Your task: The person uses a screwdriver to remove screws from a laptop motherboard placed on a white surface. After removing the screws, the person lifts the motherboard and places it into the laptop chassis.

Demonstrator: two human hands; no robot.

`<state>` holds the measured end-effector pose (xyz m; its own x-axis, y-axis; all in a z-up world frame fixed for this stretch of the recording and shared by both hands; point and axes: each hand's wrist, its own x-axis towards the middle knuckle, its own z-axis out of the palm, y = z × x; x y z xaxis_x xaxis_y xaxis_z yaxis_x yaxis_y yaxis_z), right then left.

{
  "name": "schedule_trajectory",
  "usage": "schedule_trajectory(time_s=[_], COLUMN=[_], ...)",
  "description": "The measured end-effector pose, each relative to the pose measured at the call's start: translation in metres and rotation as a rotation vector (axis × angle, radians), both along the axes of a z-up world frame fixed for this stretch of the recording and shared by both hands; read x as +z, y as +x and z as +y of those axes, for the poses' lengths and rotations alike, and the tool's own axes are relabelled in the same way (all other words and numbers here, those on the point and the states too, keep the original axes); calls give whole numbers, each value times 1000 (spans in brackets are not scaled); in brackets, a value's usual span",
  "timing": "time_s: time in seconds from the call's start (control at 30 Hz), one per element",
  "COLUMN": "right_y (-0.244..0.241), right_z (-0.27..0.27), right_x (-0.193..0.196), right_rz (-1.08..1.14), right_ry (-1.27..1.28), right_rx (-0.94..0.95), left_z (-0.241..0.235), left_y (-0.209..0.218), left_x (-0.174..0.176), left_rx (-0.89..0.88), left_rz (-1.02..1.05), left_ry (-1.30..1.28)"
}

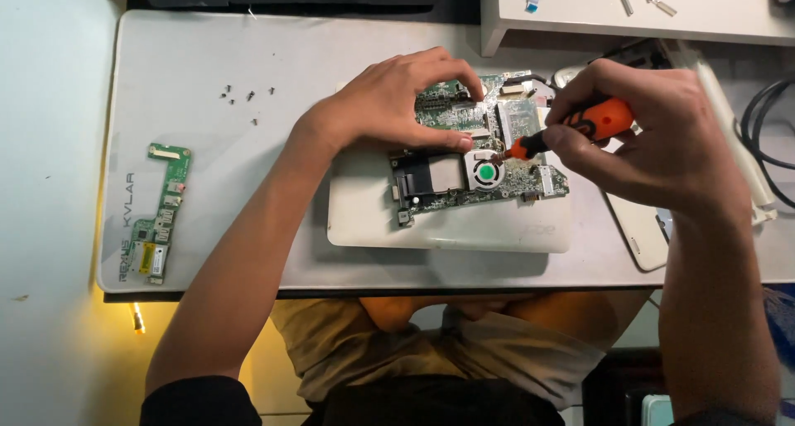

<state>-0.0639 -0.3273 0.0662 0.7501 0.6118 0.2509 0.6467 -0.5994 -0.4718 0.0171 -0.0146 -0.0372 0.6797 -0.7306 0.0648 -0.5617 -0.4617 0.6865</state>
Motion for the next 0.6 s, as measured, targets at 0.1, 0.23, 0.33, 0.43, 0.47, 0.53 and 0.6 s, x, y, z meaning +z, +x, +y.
schedule_trajectory(time_s=[0.1,0.23,0.33,0.43,0.47,0.53,0.6], right_y=[5,8,9,10,11,11,10], right_z=[-7,-5,-6,-6,-6,-4,-3], right_x=[-9,-13,-14,-13,-13,-12,-11], right_rz=[-36,-35,-61,-72,-83,-95,-88], right_ry=[-28,-54,-54,-48,-61,-76,-81], right_rx=[-59,-97,-72,-63,-54,-46,-71], left_z=[0,1,1,1,1,1,0], left_y=[-1,0,0,1,0,0,0], left_x=[3,3,0,0,1,2,2], left_rx=[0,-10,-19,-18,-17,-17,-13], left_rz=[-1,-4,-20,-18,-12,-7,0], left_ry=[-9,-10,-27,-33,-26,-20,-5])
